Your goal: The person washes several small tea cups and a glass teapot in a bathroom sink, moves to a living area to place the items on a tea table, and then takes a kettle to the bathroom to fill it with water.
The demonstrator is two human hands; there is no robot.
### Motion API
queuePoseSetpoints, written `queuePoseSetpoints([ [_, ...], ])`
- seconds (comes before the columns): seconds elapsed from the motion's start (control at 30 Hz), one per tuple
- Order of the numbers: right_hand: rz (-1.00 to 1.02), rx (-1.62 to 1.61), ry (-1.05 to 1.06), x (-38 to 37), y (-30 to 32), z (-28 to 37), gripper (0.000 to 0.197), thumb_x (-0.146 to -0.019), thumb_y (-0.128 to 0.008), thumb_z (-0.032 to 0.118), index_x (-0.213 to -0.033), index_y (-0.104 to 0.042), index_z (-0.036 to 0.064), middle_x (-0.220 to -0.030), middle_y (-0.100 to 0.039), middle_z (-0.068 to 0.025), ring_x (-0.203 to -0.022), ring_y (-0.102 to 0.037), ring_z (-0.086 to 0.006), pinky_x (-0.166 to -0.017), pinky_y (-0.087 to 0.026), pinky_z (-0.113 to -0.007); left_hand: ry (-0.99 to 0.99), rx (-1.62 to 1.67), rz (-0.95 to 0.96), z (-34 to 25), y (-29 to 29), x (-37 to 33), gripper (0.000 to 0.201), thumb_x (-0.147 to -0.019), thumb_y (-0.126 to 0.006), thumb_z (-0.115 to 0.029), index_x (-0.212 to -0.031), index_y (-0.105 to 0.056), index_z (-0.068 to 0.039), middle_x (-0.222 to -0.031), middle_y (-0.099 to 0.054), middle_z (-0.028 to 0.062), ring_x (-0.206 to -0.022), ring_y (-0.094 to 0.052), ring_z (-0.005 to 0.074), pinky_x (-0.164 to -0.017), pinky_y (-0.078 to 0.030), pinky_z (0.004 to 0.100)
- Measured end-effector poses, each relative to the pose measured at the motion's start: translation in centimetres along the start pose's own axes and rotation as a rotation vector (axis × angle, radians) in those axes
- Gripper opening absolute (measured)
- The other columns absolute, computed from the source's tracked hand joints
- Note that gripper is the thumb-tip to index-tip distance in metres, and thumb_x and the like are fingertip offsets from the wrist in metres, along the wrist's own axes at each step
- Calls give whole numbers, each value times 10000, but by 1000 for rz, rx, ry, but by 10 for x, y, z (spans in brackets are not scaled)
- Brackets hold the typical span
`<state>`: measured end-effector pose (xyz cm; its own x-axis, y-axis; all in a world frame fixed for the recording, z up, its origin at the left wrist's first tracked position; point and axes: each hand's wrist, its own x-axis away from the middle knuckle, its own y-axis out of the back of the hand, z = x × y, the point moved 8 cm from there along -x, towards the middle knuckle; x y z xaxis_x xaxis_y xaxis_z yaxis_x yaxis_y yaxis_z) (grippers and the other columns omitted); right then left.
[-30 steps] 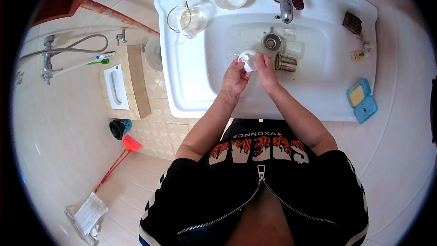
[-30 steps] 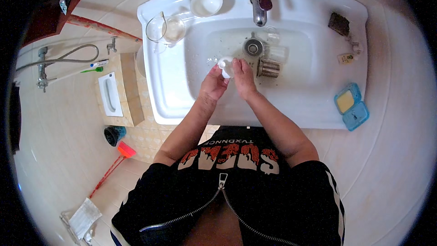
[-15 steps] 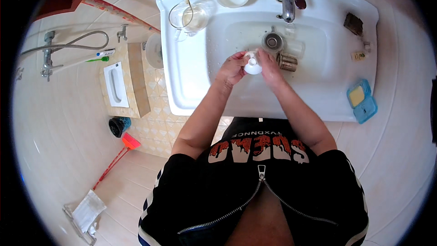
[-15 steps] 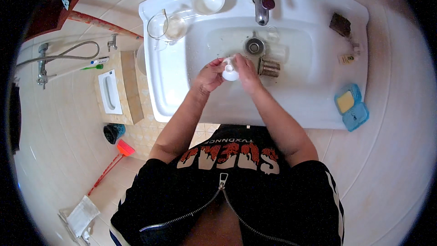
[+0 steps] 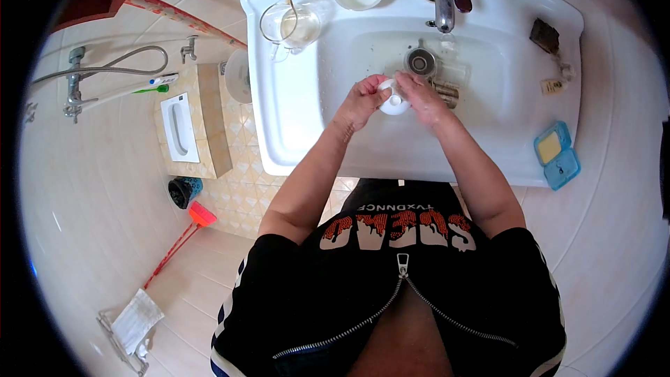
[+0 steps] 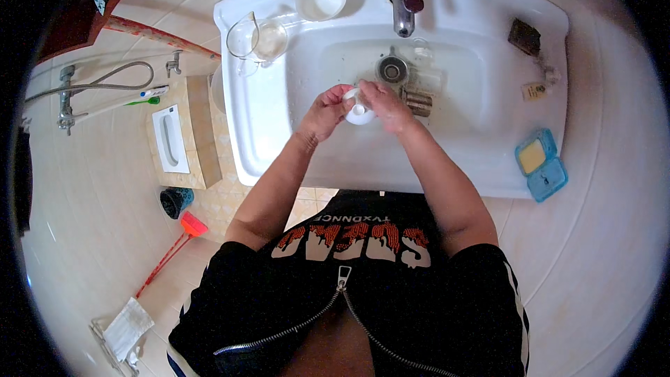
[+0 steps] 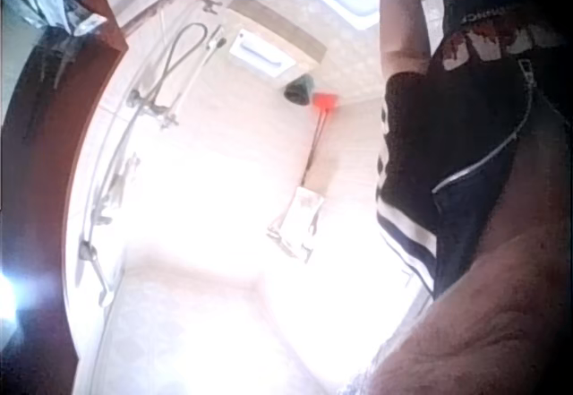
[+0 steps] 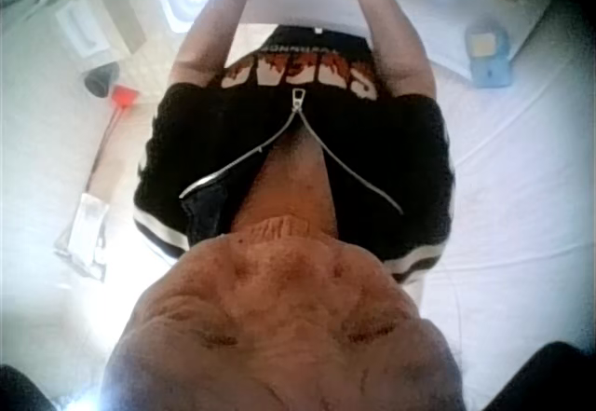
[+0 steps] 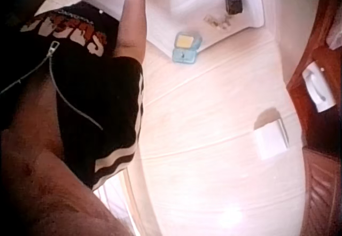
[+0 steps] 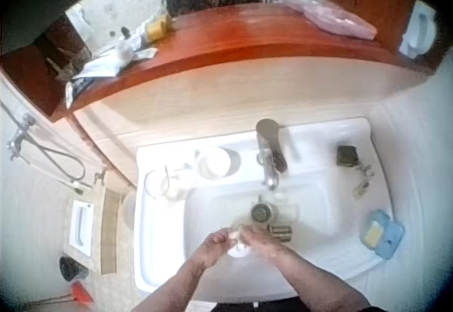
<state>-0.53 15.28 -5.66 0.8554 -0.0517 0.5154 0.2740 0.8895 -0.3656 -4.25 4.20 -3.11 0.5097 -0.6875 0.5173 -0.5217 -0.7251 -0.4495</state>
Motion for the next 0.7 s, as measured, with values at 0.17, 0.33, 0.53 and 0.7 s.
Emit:
queuePoseSetpoints([
  [0.17,38,185,-95,12,-1,-24,407,-956,-399,462,-770,-563,139,-657,-464,60,-620,-423,-68,-574,-355,-248,226,-341,127,-7,-1,-5,286,-853,-651,-95,-1122,-566,-46,-987,-634,57,-894,-600,142,-804,-481,270],
  [0.33,-363,-610,8,16,4,-35,280,-977,-440,319,-1042,-563,76,-982,-568,-18,-859,-517,-114,-756,-442,-286,82,256,-201,23,1,8,298,-869,-630,-96,-1150,-537,-56,-1064,-621,55,-970,-598,174,-853,-490,309],
  [0.53,-239,-113,221,18,1,-17,320,-966,-471,349,-1089,-562,68,-992,-584,-3,-920,-539,-114,-783,-457,-290,-104,516,-252,35,8,12,273,-898,-587,-100,-1164,-542,-67,-1111,-608,47,-1012,-584,167,-875,-489,330],
  [0.7,-252,-53,-27,13,2,6,353,-929,-506,400,-920,-621,66,-823,-563,17,-756,-490,-79,-652,-419,-283,-14,187,-130,12,10,6,265,-895,-593,-102,-1155,-570,-53,-1057,-640,46,-958,-608,152,-856,-497,322],
])
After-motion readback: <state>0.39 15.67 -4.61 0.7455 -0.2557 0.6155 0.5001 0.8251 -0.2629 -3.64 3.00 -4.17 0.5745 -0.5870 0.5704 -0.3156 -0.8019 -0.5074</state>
